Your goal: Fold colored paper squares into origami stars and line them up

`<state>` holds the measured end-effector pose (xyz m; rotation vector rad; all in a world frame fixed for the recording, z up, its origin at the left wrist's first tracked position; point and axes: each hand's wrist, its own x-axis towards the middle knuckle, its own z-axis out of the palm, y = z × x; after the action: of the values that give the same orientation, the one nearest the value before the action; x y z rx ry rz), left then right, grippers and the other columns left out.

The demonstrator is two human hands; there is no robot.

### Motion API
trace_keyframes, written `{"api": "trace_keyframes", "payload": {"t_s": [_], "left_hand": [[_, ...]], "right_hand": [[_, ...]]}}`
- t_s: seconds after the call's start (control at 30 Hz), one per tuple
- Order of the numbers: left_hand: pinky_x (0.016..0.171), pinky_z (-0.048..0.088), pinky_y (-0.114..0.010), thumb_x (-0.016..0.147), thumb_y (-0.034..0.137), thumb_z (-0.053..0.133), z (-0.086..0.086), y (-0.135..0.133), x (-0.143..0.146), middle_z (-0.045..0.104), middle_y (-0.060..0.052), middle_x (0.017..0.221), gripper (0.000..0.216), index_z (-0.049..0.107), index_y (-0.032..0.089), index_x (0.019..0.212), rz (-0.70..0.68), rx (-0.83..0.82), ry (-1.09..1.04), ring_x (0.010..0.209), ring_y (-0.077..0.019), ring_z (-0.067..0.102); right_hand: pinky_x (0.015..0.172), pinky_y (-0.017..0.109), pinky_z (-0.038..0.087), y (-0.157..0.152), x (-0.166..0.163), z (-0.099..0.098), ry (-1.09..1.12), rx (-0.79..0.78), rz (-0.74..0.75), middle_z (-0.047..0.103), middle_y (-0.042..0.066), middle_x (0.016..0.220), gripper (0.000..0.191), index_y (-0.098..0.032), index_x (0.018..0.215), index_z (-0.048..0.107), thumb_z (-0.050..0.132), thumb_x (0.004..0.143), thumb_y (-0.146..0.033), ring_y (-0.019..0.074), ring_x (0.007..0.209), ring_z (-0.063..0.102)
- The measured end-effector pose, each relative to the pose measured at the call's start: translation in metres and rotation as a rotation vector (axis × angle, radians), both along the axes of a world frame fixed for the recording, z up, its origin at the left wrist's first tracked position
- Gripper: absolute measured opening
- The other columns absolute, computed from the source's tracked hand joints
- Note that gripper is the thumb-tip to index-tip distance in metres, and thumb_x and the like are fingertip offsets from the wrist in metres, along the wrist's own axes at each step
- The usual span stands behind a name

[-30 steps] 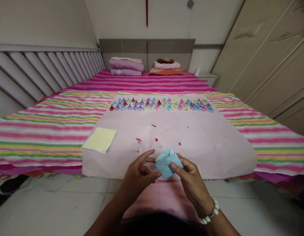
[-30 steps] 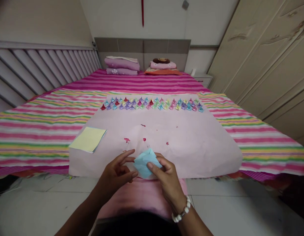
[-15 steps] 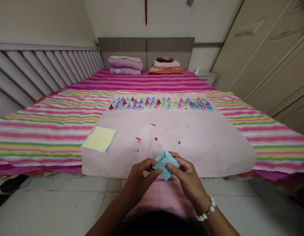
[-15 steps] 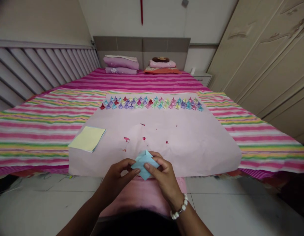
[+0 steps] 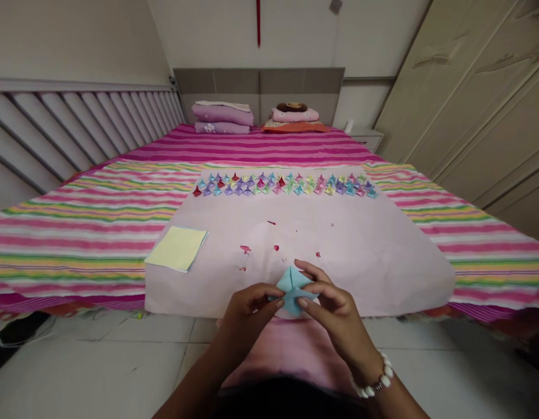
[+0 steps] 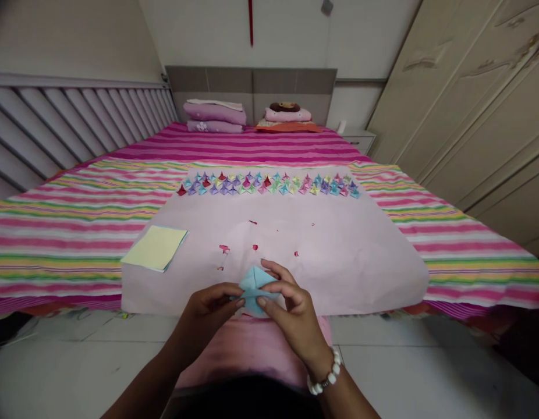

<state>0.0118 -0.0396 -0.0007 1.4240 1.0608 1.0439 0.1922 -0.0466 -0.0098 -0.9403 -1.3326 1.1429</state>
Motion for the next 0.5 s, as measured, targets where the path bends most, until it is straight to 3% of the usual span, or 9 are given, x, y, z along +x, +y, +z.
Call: {"api": "trace_keyframes", "payload": {"t_s": [0.23,0.37,0.5], "left_hand": [[0.086,0.048,-0.032,0.076,0.006,0.055,0.0045,-0.0034,-0.0008,0.069,-0.006,0.107,0.023,0.072,0.022,0.08,0.013,0.265,0.062,0.098,-0.0204,0.064],[0.088,0.048,-0.032,0.078,0.008,0.056,0.0046,-0.0032,-0.0008,0.068,-0.006,0.112,0.022,0.072,0.022,0.081,0.009,0.294,0.049,0.102,-0.0215,0.063],[0.087,0.048,-0.03,0.079,0.008,0.056,0.0027,-0.0037,-0.0009,0.068,-0.005,0.112,0.022,0.072,0.022,0.081,-0.013,0.266,0.014,0.1,-0.0199,0.064]], "right_hand": [[0.103,0.044,0.036,-0.0035,0.0001,0.0005,-0.069,0.116,-0.055,0.036,-0.001,0.146,0.015,-0.028,0.077,0.07,0.065,0.078,-0.014,0.0252,0.129,0.04],[0.104,0.047,0.036,-0.0032,-0.0023,0.0011,-0.058,0.126,-0.085,0.031,-0.001,0.149,0.017,-0.029,0.085,0.072,0.067,0.076,-0.015,0.0269,0.127,0.043],[0.104,0.047,0.037,-0.0036,-0.0033,0.0019,-0.039,0.102,-0.075,0.039,0.001,0.145,0.013,-0.028,0.081,0.072,0.066,0.077,-0.017,0.0278,0.126,0.044]]}}
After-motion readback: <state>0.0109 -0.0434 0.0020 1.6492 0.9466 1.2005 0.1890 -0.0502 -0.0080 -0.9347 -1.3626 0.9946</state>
